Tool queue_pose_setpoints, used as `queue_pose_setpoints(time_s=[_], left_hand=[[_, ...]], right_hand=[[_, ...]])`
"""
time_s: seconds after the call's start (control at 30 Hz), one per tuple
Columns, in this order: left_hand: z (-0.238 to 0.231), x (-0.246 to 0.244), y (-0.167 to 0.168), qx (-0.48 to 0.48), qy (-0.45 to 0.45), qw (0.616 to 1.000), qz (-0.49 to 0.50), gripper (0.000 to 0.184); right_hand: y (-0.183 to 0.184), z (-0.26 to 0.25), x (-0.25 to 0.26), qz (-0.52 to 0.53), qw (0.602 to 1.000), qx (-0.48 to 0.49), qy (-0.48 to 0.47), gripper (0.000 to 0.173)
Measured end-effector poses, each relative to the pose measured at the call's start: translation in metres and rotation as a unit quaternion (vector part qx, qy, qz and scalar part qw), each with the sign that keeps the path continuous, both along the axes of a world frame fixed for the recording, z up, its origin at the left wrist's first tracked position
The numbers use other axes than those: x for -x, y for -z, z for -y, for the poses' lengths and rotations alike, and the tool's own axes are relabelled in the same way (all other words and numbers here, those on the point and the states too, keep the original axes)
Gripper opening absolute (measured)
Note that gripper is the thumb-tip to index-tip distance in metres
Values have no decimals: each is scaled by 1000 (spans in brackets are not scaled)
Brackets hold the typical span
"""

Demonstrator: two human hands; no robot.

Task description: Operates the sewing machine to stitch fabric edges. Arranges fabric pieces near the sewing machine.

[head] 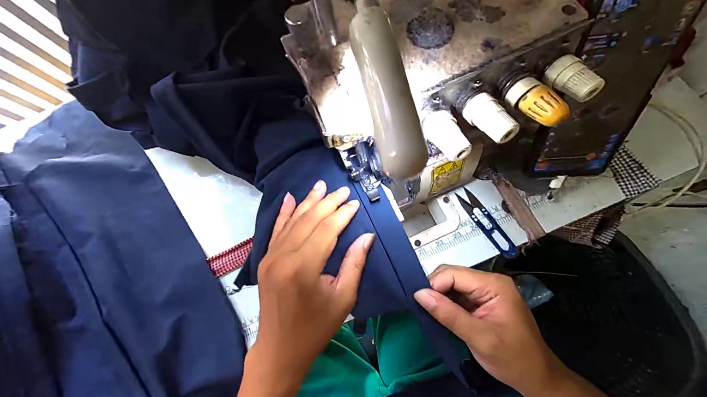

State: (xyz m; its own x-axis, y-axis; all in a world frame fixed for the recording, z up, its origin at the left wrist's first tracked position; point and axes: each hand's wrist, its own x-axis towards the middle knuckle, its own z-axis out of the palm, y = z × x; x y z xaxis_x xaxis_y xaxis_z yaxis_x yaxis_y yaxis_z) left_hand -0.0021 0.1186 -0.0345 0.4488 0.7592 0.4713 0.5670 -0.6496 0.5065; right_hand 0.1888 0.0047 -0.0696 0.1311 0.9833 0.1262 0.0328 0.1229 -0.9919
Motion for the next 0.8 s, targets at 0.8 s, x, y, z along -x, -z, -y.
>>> queue_pose_setpoints(time_s=[0.8], left_hand=[[29,-7,11,-52,-55,997,-19,23]], right_hand=[[-12,-29,19,122,987,-47,93,17]])
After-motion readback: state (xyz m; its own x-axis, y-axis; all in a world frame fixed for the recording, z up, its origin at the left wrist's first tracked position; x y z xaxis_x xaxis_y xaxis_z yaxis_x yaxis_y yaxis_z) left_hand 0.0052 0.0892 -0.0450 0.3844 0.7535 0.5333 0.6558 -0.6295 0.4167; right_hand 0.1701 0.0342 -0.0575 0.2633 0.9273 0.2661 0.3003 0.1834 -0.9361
